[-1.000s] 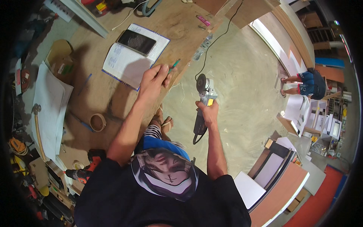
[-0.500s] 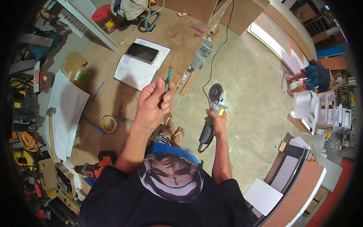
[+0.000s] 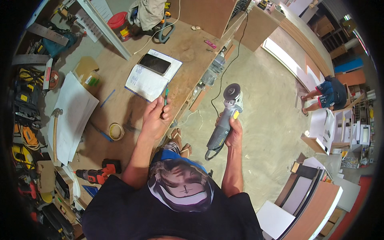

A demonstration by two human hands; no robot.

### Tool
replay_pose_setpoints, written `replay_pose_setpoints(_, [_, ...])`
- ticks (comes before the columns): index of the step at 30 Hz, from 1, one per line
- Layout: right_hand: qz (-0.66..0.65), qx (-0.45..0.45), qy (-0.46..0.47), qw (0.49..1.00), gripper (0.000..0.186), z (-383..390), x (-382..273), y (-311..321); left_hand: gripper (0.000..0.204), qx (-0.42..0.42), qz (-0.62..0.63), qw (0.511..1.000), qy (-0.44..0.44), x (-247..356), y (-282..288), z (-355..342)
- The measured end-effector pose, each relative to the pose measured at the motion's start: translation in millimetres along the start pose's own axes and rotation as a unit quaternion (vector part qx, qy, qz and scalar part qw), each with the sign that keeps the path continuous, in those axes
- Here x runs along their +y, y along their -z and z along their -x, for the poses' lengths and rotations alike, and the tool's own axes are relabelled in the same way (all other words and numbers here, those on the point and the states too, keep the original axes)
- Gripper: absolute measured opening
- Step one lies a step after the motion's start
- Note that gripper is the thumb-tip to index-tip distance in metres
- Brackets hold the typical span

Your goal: The person uses a power drill to make a hole in a wooden cabinet, removes the drill bit, and uses an angle grinder to sharpen the tip of a metal bit against a workbench.

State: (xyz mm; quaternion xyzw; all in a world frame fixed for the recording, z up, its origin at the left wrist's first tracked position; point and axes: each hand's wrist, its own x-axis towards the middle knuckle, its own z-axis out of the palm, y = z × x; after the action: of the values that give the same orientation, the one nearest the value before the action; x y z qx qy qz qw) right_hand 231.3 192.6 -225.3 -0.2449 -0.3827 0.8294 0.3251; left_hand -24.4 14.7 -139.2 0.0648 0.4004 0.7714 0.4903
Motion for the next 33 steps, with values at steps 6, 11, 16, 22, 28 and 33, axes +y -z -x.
replay_pose_setpoints(6, [-0.116, -0.117, -0.028, 0.986, 0.091, -47.1, -12.4, 2.7, 0.033, 0.117, -0.075, 0.990, -0.022, -21.9, 48.1, 6.1])
replay_pose_setpoints(11, [-0.029, -0.072, -0.148, 0.986, 0.077, -74.4, -50.9, -32.9, 0.026, 0.131, -0.044, 0.988, -0.075, -16.3, 86.5, -3.6])
replay_pose_setpoints(16, [0.364, 0.127, -0.143, 0.912, 0.044, -115.3, -35.6, -25.1, 0.027, 0.187, -0.058, 0.969, -0.153, 15.6, 79.4, -17.9])
replay_pose_setpoints(22, [0.352, -0.064, -0.173, 0.917, 0.043, -217.0, -40.5, -42.1, 0.021, 0.275, -0.084, 0.934, -0.213, 3.9, 82.8, 4.9])
replay_pose_setpoints(28, [0.444, -0.077, -0.080, 0.889, 0.046, -335.3, -6.9, -51.6, 0.019, 0.414, -0.066, 0.875, -0.242, -75.0, 8.8, 41.9])
replay_pose_setpoints(33, [0.645, -0.050, 0.028, 0.762, 0.071, -396.8, 19.2, -55.0, 0.019, 0.449, -0.046, 0.857, -0.247, -125.9, -25.3, 65.0])
